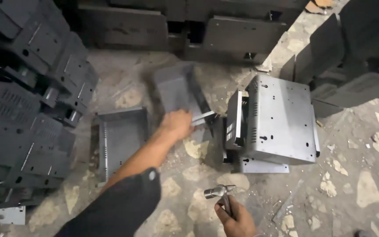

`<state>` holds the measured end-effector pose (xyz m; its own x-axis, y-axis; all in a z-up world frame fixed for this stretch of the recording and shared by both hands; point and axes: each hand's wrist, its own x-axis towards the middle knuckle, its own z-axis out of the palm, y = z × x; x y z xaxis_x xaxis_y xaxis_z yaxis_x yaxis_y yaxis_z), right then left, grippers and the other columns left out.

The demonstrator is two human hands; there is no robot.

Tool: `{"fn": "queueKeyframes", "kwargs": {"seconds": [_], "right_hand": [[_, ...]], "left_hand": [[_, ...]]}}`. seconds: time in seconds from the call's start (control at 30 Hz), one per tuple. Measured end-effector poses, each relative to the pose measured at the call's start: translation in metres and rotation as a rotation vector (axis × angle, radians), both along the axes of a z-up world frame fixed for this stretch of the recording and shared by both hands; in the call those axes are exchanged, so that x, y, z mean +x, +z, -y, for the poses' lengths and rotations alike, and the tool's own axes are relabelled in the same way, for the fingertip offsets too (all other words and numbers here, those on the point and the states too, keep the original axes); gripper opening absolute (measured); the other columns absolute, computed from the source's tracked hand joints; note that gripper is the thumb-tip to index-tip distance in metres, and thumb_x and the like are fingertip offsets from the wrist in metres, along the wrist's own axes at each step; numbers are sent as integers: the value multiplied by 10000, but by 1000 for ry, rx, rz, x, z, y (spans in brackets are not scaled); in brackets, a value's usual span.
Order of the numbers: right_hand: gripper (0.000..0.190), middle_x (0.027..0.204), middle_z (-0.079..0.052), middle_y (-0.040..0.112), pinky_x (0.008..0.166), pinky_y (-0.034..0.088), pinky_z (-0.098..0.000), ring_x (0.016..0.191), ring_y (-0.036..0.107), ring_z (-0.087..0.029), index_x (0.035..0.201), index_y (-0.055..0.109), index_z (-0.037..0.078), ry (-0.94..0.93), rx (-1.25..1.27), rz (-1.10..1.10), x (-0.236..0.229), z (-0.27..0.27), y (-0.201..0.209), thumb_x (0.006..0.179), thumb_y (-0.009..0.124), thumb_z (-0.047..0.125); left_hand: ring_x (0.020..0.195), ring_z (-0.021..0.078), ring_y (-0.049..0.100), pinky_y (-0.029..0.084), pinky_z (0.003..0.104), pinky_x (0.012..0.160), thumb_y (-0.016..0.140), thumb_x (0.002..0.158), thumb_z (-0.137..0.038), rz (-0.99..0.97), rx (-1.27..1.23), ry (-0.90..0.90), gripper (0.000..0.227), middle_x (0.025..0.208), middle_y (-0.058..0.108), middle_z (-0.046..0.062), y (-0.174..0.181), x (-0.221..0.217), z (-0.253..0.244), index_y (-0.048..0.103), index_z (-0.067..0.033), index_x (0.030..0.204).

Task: The person holds a vented metal side panel against a metal enclosure body on the workshop floor and taps its edges with a claw hammer to straighten and fit it, then stacks the assembled enclosure with others. They pick up additional enclosure bodies and panels from stacks around them and repeat the hammering on each new part.

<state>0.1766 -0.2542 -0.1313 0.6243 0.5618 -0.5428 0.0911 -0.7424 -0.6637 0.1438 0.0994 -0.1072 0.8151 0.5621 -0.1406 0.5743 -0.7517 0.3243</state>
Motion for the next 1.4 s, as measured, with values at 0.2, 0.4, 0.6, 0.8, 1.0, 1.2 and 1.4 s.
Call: {"fn": "queueKeyframes", "kwargs": {"seconds": [0.2,0.4,0.6,0.8,1.0,1.2,1.4], "right_hand": [[214,625,-60,568,556,424,-346,575,514,-164,970,717,114,-90,13,-80,-3,-4,41,874,736,303],[182,552,-2,444,416,286,-334,438,388,-129,979,705,97,-335,59,-321,-4,10,51,892,741,252],[242,546,-13,470,384,323,-323,414,430,-144,994,669,59,-465,206,-237,2,10,81,912,722,281],[264,550,6,463,388,338,-309,426,422,-128,981,611,57,-505,319,-157,-7,-26,153,914,666,307],[237,534,-7,547,408,411,-299,441,522,-122,944,617,79,-193,286,172,-20,-62,179,944,625,316],[308,560,-42,504,388,407,-346,435,489,-174,937,536,14,-381,275,-28,-13,-92,169,978,618,308],[234,596,-56,590,438,472,-381,477,577,-196,941,580,58,61,202,107,-26,-89,196,962,599,290]], "left_hand": [[944,427,690,543,533,787,680,871,-221,236,-195,75,222,982,723,221,5,-24,23,714,-88,1045],[716,226,728,560,415,628,557,976,-454,529,-578,312,422,775,737,103,162,-55,6,711,-64,925],[677,134,587,513,346,623,560,957,-608,659,-1023,800,547,756,619,12,163,-111,81,645,-73,884],[617,168,442,378,354,548,494,989,-615,700,-1067,963,594,676,489,25,83,-142,146,580,-55,811],[641,99,442,414,306,581,456,998,-595,850,-996,1029,602,682,498,-14,89,-142,166,623,-38,838],[646,124,472,423,318,590,433,998,-595,818,-987,938,602,692,533,26,86,-137,166,628,-41,864],[980,104,501,439,336,819,237,1013,-724,717,-1123,799,737,1038,517,-37,90,-140,159,514,-92,1275]]}}
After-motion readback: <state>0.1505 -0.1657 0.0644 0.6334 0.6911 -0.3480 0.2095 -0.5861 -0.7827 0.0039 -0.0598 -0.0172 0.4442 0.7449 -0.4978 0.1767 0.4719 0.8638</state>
